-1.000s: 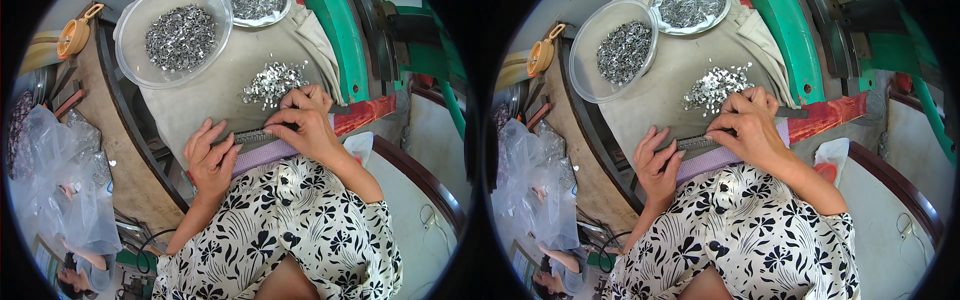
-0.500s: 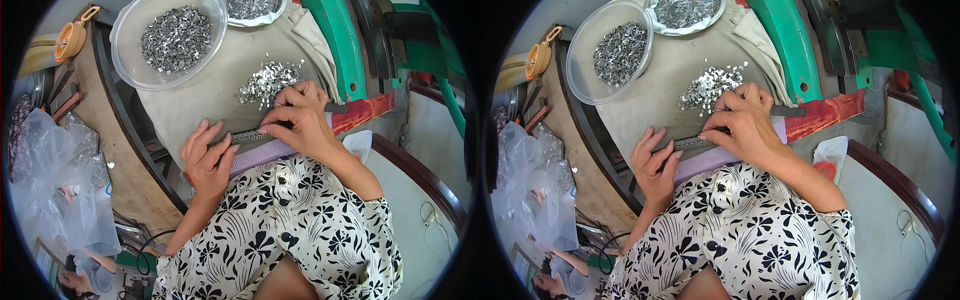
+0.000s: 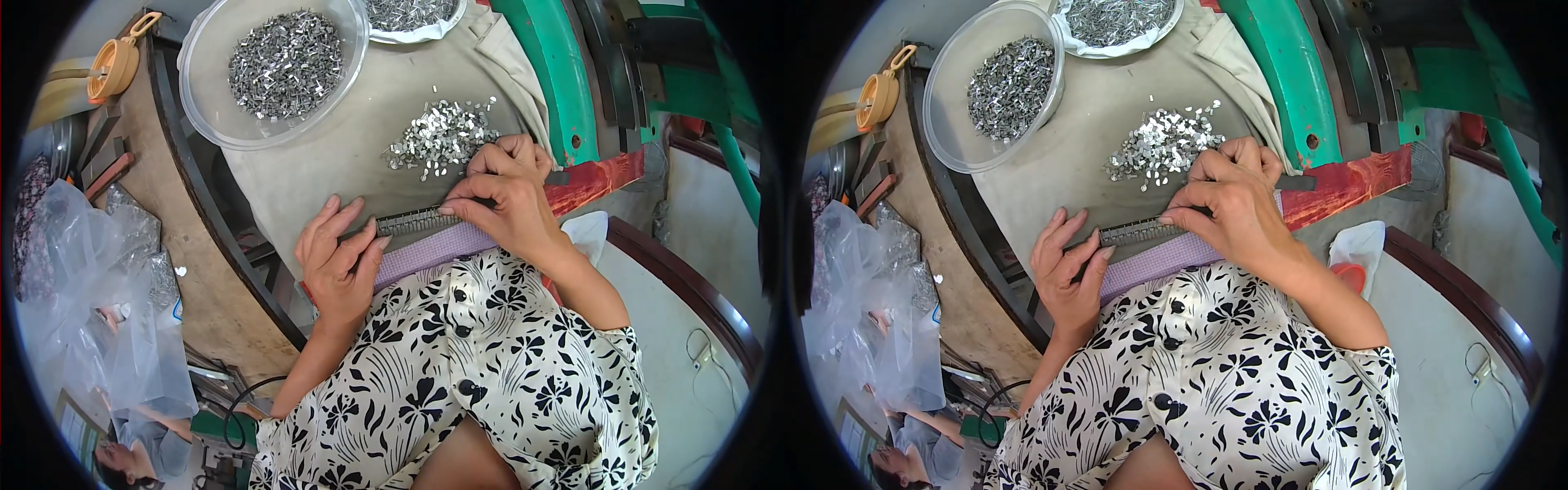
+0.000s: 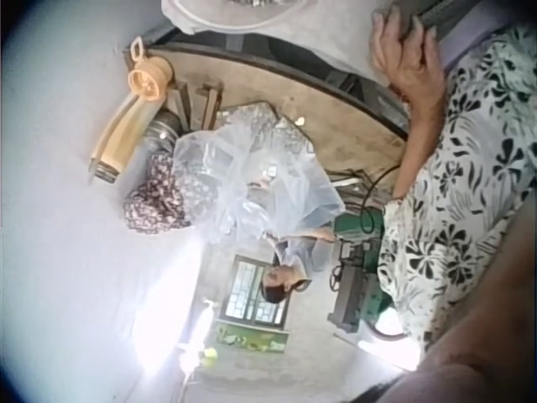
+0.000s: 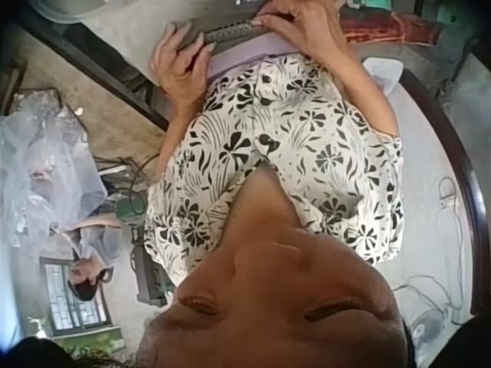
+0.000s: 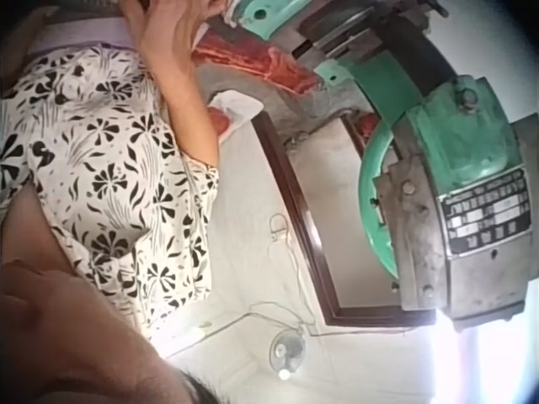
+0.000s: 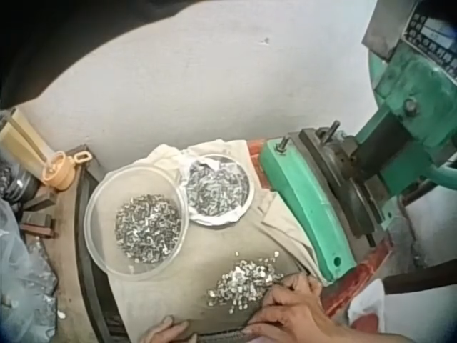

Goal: The recorder aligns small metal fasteners onto a guide rail and then uses a press machine to secure them.

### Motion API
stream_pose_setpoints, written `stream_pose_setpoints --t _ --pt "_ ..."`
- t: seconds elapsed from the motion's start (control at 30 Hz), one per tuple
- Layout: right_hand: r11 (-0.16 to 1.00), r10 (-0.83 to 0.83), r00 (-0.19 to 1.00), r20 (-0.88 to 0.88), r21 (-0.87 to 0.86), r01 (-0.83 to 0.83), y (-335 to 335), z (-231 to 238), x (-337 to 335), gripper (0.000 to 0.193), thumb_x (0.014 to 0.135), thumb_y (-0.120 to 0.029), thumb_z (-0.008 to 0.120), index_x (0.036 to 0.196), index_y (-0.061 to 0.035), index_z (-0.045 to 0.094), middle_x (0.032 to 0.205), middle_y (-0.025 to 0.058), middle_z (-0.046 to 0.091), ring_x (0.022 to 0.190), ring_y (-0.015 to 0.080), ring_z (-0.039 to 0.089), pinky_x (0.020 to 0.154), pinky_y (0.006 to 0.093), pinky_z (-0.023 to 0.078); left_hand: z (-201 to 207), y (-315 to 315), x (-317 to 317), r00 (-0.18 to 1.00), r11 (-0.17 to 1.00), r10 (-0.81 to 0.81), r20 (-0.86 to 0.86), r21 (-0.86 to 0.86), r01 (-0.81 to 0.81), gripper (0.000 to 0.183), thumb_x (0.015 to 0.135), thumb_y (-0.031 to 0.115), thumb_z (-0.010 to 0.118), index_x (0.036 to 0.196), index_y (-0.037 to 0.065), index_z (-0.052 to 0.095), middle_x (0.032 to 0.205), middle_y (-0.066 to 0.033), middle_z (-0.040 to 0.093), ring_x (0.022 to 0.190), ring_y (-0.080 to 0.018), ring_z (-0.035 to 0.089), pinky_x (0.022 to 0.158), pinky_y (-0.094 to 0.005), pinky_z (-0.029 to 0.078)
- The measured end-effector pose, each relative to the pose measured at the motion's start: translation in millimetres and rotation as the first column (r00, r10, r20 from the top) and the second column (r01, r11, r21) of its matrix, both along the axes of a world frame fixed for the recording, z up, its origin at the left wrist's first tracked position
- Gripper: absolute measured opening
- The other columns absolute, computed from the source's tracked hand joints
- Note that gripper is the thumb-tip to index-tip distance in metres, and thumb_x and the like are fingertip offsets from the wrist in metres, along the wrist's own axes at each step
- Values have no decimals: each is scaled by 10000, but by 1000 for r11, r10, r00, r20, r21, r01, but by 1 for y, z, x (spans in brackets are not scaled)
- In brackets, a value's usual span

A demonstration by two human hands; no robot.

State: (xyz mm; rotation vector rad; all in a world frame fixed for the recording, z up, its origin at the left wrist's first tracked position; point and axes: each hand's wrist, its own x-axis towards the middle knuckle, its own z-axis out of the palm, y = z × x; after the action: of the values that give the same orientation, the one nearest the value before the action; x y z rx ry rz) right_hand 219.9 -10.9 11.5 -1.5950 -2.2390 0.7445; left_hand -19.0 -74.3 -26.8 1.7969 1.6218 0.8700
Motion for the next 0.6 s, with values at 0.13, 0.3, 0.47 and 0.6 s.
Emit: stream_pose_setpoints --t 0.13,0.3,0.47,0.6 --pt "1000 11 1000 -16 -11 -11 0 -1 2 154 710 -277 825 809 -166 785 837 -57 535 985 204 466 944 395 253 -1 0 0 1000 1000 4 -4 7 -4 235 736 129 806 964 88 777 1204 -50 695 1240 -286 580 1040 -386 360" --pt "1000 31 999 -20 -3 -31 2 0 5 151 715 -272 821 819 -170 784 838 -53 536 981 207 474 943 400 255 -1 -1 1 1000 1000 16 3 2 -16 239 731 131 812 965 94 778 1203 -49 696 1242 -285 581 1044 -386 359" --pt "998 28 1000 -12 62 -28 1 -2 0 166 693 -288 833 791 -170 771 840 -50 541 971 217 473 930 406 258 -1 0 1 1000 1000 10 2 6 -10 235 737 128 808 967 92 778 1207 -50 694 1241 -290 580 1044 -385 360" --pt "996 26 1000 -4 81 -26 2 -4 -3 168 693 -297 834 788 -173 772 850 -52 555 968 220 474 920 408 261 -1 -1 0 1000 1000 9 -4 8 -9 229 743 124 803 968 90 778 1211 -51 693 1238 -294 581 1043 -385 361"
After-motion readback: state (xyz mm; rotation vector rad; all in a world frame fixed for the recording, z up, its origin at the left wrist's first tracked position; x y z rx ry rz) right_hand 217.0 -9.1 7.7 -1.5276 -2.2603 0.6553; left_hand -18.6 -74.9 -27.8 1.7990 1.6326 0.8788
